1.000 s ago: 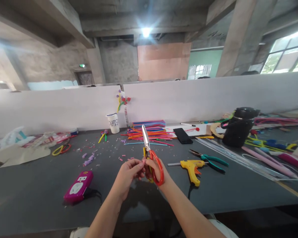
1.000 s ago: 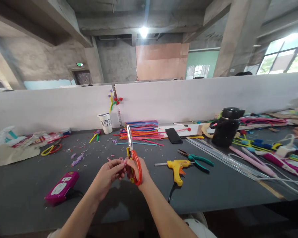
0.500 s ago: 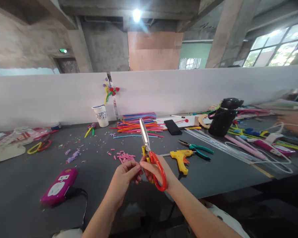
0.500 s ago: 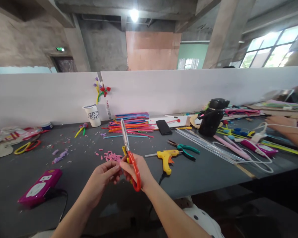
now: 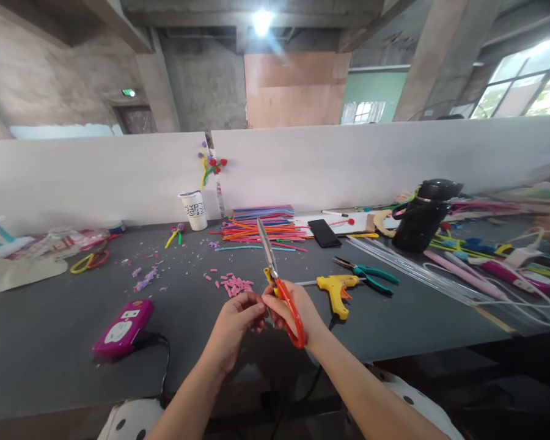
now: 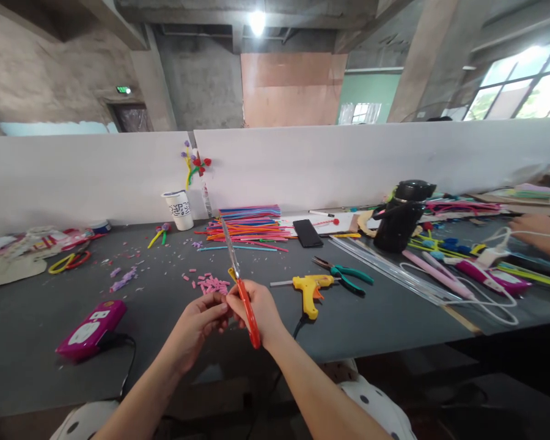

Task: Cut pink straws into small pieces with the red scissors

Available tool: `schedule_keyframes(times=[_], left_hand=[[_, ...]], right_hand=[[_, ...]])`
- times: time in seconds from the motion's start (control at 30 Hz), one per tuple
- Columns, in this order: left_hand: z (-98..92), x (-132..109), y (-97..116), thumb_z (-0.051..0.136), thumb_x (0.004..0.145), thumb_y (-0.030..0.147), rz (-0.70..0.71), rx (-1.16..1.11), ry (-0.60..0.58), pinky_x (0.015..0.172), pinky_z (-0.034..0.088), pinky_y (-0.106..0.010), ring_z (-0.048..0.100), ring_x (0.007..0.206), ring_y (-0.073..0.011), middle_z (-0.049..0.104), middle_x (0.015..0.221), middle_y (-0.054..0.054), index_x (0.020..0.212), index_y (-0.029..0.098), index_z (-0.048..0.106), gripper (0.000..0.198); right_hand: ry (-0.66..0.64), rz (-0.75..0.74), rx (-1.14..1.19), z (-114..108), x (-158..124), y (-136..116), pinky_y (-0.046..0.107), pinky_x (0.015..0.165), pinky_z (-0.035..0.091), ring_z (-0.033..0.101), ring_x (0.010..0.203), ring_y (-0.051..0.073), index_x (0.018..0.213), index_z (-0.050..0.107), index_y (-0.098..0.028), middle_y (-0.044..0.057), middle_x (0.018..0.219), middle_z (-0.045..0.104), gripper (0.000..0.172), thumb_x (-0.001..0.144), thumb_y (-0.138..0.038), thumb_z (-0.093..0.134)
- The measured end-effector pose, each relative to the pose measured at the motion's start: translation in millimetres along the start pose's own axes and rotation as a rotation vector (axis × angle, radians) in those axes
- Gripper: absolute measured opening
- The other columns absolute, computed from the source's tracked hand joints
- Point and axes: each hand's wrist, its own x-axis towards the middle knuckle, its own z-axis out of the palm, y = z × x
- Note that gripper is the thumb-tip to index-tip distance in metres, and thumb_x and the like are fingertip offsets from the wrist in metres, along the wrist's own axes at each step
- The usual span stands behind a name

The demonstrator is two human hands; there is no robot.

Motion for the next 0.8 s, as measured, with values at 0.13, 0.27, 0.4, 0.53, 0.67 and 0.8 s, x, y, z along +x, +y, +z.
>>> schedule_keyframes(times=[0.13, 0.27, 0.4, 0.53, 0.67, 0.8], left_hand=[[1.4, 1.0, -2.9, 0.056, 0.066, 0.022, 0.043, 0.042, -0.002, 0.047, 0.035, -0.020, 0.047, 0.048, -0.0084, 0.056, 0.056, 0.000, 0.069, 0.013, 0.055, 0.009], [1.9, 1.7, -3.6, 0.056, 0.065, 0.021, 0.065, 0.111, 0.057, 0.046, 0.035, -0.020, 0.046, 0.046, -0.0082, 0.055, 0.053, 0.000, 0.067, 0.013, 0.056, 0.008], [2.5, 1.1, -1.7, 0.056, 0.063, 0.019, 0.071, 0.122, 0.081, 0.046, 0.035, -0.021, 0.046, 0.046, -0.0082, 0.055, 0.054, 0.000, 0.066, 0.012, 0.057, 0.008], [0.7, 0.6, 0.3, 0.058, 0.060, 0.018, 0.065, 0.129, 0.109, 0.045, 0.034, -0.020, 0.045, 0.044, -0.0077, 0.053, 0.051, 0.002, 0.064, 0.013, 0.056, 0.006], [-3.0, 0.7, 2.9, 0.058, 0.060, 0.018, 0.091, 0.132, 0.121, 0.045, 0.034, -0.020, 0.045, 0.044, -0.0076, 0.052, 0.051, 0.003, 0.062, 0.014, 0.055, 0.006], [-7.9, 2.1, 5.9, 0.060, 0.060, 0.022, 0.109, 0.079, 0.176, 0.046, 0.036, -0.020, 0.047, 0.046, -0.0080, 0.053, 0.054, 0.003, 0.064, 0.014, 0.054, 0.011]], right_hand=[[0.011, -0.015, -0.012, 0.7, 0.0, 2.9, 0.018, 0.035, 0.034, 0.039, 0.034, 0.006, 0.067, 0.048, -0.018, -0.008, 0.041, 0.042, 0.019, 0.066, -0.036, 0.055], [0.019, -0.028, -0.028, 3.5, 0.6, 7.0, 0.018, 0.035, 0.034, 0.039, 0.034, 0.007, 0.068, 0.048, -0.018, -0.008, 0.041, 0.042, 0.019, 0.066, -0.036, 0.054], [0.031, -0.048, -0.053, 5.4, -0.2, 8.2, 0.018, 0.035, 0.034, 0.039, 0.035, 0.007, 0.067, 0.047, -0.019, -0.008, 0.042, 0.041, 0.020, 0.068, -0.038, 0.052], [0.041, -0.062, -0.097, 6.4, -1.8, 6.0, 0.019, 0.036, 0.035, 0.039, 0.036, 0.007, 0.067, 0.046, -0.020, -0.007, 0.043, 0.040, 0.021, 0.069, -0.040, 0.051], [0.069, -0.079, -0.174, 4.2, 1.1, 5.9, 0.020, 0.039, 0.036, 0.041, 0.038, 0.008, 0.070, 0.047, -0.020, -0.007, 0.045, 0.042, 0.021, 0.069, -0.041, 0.050], [0.147, -0.118, -0.318, -3.9, 4.4, 6.1, 0.020, 0.042, 0.032, 0.040, 0.042, 0.009, 0.063, 0.048, -0.020, -0.006, 0.047, 0.043, 0.019, 0.064, -0.038, 0.055]])
